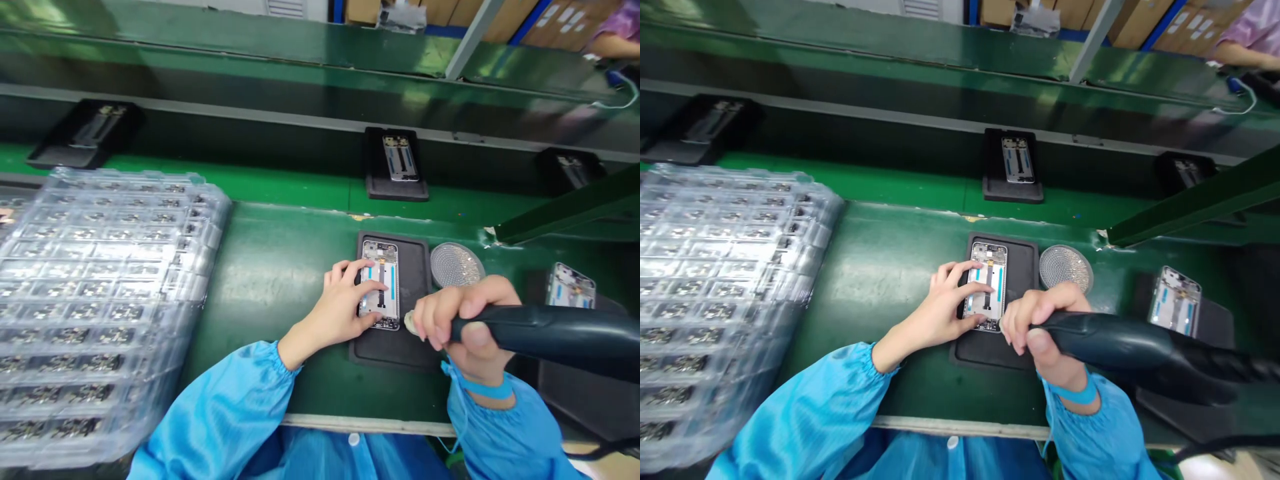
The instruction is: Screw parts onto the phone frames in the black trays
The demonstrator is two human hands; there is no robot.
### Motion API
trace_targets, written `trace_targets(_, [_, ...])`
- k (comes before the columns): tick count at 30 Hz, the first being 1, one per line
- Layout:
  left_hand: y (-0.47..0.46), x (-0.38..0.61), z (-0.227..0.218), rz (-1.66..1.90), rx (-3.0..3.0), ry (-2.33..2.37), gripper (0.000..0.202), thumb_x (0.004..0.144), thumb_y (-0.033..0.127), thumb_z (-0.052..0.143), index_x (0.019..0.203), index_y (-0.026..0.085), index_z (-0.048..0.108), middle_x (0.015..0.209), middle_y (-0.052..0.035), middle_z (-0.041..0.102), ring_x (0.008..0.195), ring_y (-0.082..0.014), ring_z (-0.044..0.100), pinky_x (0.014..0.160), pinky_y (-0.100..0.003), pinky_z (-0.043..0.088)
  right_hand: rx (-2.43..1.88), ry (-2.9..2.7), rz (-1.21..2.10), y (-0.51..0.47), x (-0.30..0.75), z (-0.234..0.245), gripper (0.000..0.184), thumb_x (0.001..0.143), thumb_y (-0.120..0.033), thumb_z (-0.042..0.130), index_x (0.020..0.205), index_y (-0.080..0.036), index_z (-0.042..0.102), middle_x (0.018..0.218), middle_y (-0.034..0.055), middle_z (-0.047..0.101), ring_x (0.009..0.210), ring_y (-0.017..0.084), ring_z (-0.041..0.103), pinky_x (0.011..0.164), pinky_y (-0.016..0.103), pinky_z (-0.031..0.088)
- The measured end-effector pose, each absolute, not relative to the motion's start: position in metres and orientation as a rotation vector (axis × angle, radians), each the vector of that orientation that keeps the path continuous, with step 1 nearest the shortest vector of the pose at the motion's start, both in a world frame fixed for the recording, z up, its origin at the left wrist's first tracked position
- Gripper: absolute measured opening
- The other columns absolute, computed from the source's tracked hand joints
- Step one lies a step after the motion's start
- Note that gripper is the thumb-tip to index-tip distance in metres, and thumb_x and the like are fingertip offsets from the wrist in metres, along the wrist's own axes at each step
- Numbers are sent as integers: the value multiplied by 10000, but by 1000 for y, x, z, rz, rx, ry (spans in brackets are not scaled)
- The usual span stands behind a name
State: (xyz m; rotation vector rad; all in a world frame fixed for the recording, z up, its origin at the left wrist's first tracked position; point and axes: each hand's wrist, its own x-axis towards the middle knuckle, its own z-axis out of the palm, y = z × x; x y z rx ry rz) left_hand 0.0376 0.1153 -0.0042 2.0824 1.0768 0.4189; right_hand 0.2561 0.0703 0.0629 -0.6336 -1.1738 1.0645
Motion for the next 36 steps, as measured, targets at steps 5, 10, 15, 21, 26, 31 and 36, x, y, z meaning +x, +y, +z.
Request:
trace_targets(5, [115,39,-5,435,2083,1064,583,1052,336,1017,1616,390,880,1960,-115,549,1732,-498,474,1408,-805,526,-629,-1205,1122,69,248,49,219,1206,-458,928,1163,-341,749,706,-84,683,417,156,526,484,301,554])
trace_targets(10, [115,42,-6,443,2079,1052,564,1069,377,1006,1619,390,881,1960,-123,541,1738,-512,464,1404,-808,519,-630,-1209,1139,69,251,49,219,1197,-446,940,1161,-335,755,712,-75,699,428,157,538,495,312,568])
trace_targets(15, [114,45,-6,431,2078,1070,542,1059,363,1017,1586,344,893,1962,-135,540,1736,-513,465,1402,-795,519,-670,-1229,1126,67,251,52,277,1186,-472,956,1122,-326,730,708,-69,716,432,149,549,508,309,580])
trace_targets(21, [114,46,-5,433,2069,1059,527,1069,369,1002,1584,346,893,1966,-137,534,1750,-522,456,1388,-796,532,-670,-1270,1120,66,251,52,262,1182,-458,955,1126,-332,733,702,-69,707,433,162,557,488,319,565])
trace_targets(26, [113,47,-8,444,2061,1055,545,1064,379,999,1598,362,889,1983,-131,513,1770,-540,433,1401,-826,514,-689,-1267,1139,67,249,49,236,1180,-371,949,1124,-341,721,730,-77,718,428,152,500,502,320,549])
trace_targets(31, [116,48,-6,444,2057,1051,528,1080,373,982,1598,349,884,1996,-132,507,1786,-538,441,1405,-826,524,-714,-1275,1151,69,250,49,281,1158,-366,977,1081,-326,709,719,-86,720,428,138,507,511,309,568])
trace_targets(36, [103,45,-2,428,2126,1022,784,1088,495,1000,1796,299,726,2075,-211,416,1902,-544,393,1477,-828,472,-713,-1284,1163,68,252,43,226,1181,-299,929,1114,-309,714,751,-71,732,481,141,578,553,308,608])
